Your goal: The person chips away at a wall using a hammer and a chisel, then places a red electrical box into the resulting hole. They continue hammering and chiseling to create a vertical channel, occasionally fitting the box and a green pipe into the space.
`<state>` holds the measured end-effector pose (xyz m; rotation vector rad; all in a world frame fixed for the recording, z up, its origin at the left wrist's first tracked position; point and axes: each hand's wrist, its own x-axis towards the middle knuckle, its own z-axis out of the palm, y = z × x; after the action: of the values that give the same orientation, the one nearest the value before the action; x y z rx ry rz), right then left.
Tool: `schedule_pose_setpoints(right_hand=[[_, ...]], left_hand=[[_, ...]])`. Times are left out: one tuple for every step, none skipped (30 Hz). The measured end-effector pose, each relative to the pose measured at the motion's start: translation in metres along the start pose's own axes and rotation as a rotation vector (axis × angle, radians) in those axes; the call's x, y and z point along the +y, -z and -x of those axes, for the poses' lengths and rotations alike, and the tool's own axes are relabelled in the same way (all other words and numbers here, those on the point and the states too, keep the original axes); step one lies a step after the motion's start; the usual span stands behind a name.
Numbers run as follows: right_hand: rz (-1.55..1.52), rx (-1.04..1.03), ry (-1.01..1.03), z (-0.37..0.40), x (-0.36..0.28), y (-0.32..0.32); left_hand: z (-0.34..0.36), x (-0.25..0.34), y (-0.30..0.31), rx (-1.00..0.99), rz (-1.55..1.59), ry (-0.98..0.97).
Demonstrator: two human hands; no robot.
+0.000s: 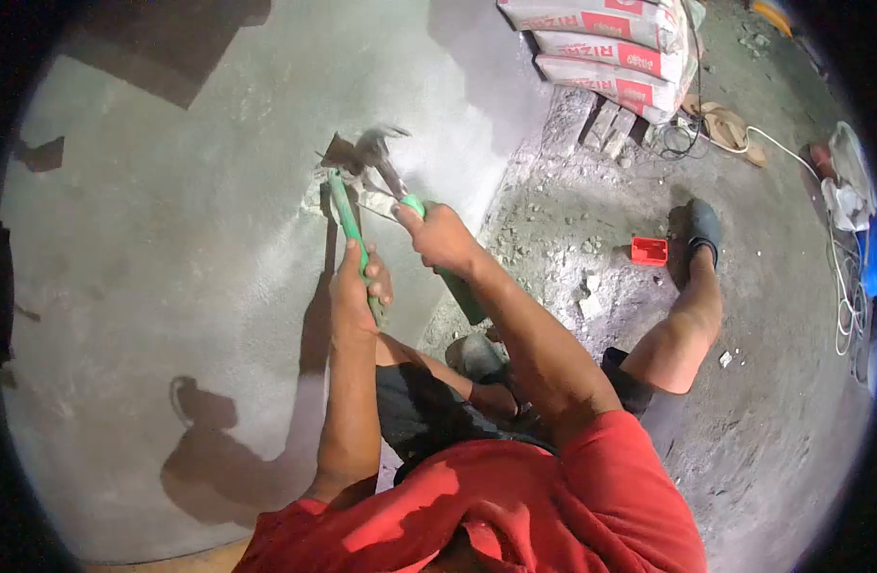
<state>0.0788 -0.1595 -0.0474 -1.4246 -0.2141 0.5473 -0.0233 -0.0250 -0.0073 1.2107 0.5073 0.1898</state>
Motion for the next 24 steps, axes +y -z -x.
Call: schedule_pose_setpoints(right_hand=[[0.022,0.023,0.009,0.006,0.005,0.005],[0.029,0.021,0.01,0.018,0.008,0.008],[-0.081,0.009,-0.02,0.032,0.01,0.011],[-0.193,-0.001,-0.049,0.038,0.012,0.015],[-0.253,0.039,-0.037,0.043,0.021,0.015],[-0.259,0.036,-0.062,0.05,0.031,0.017],[-0.254,0.026,-0.044,0.053,0.034,0.021],[-0.246,0.02,-0.007,0.052,0.029,0.025],[-0.238,0.051,-0.024,0.056,0.023,0.024],[-0.237,0.046,-0.012,0.059,0.019,0.024],[-0.168,0.083,0.037,0.062,0.016,0.024],[-0.102,0.122,0.079,0.064,0.015,0.024],[-0.104,0.122,0.08,0.066,0.015,0.026],[-0.083,0.119,0.126,0.066,0.014,0.027],[-0.06,0.115,0.17,0.067,0.014,0.027],[-0.057,0.114,0.167,0.069,0.012,0.028],[-0.078,0.124,0.191,0.071,0.008,0.028],[-0.1,0.134,0.217,0.073,0.003,0.029],[-0.098,0.132,0.219,0.075,-0.001,0.029],[-0.045,0.172,0.258,0.077,-0.005,0.029],[0.009,0.211,0.295,0.079,-0.009,0.028],[0.01,0.208,0.294,0.082,-0.015,0.027],[0.088,0.248,0.427,0.086,-0.022,0.024],[0.166,0.29,0.56,0.087,-0.025,0.02]], left_hand=[[0.003,-0.01,0.008,-0.009,0.005,-0.004],[0.017,-0.027,0.026,-0.008,-0.154,0.04],[0.027,-0.041,0.04,-0.009,-0.316,0.083],[0.032,-0.054,0.049,-0.012,-0.313,0.081],[0.048,-0.061,0.048,-0.086,-0.303,0.083],[0.063,-0.067,0.049,-0.152,-0.292,0.094],[0.065,-0.066,0.048,-0.07,-0.339,0.078],[0.059,-0.055,0.039,-0.074,-0.337,0.066],[0.053,-0.044,0.035,-0.054,-0.341,-0.032],[0.048,-0.034,0.029,-0.032,-0.348,-0.135],[0.041,-0.025,0.024,0.064,-0.46,-0.192],[0.035,-0.02,0.026,0.065,-0.463,-0.195],[0.028,-0.016,0.029,0.12,-0.483,-0.188],[0.022,-0.012,0.027,0.175,-0.502,-0.181],[0.017,-0.011,0.026,0.216,-0.518,-0.176],[0.016,-0.011,0.025,0.217,-0.515,-0.173],[0.016,-0.012,0.024,0.229,-0.482,-0.15],[0.014,-0.011,0.023,0.239,-0.45,-0.129],[0.011,-0.012,0.025,0.241,-0.447,-0.131],[0.009,-0.013,0.026,0.244,-0.377,-0.079],[0.006,-0.013,0.028,0.247,-0.305,-0.027],[0.007,-0.014,0.031,0.25,-0.304,-0.027],[0.009,-0.013,0.032,0.225,-0.332,-0.031],[0.01,-0.012,0.031,0.197,-0.361,-0.035]])
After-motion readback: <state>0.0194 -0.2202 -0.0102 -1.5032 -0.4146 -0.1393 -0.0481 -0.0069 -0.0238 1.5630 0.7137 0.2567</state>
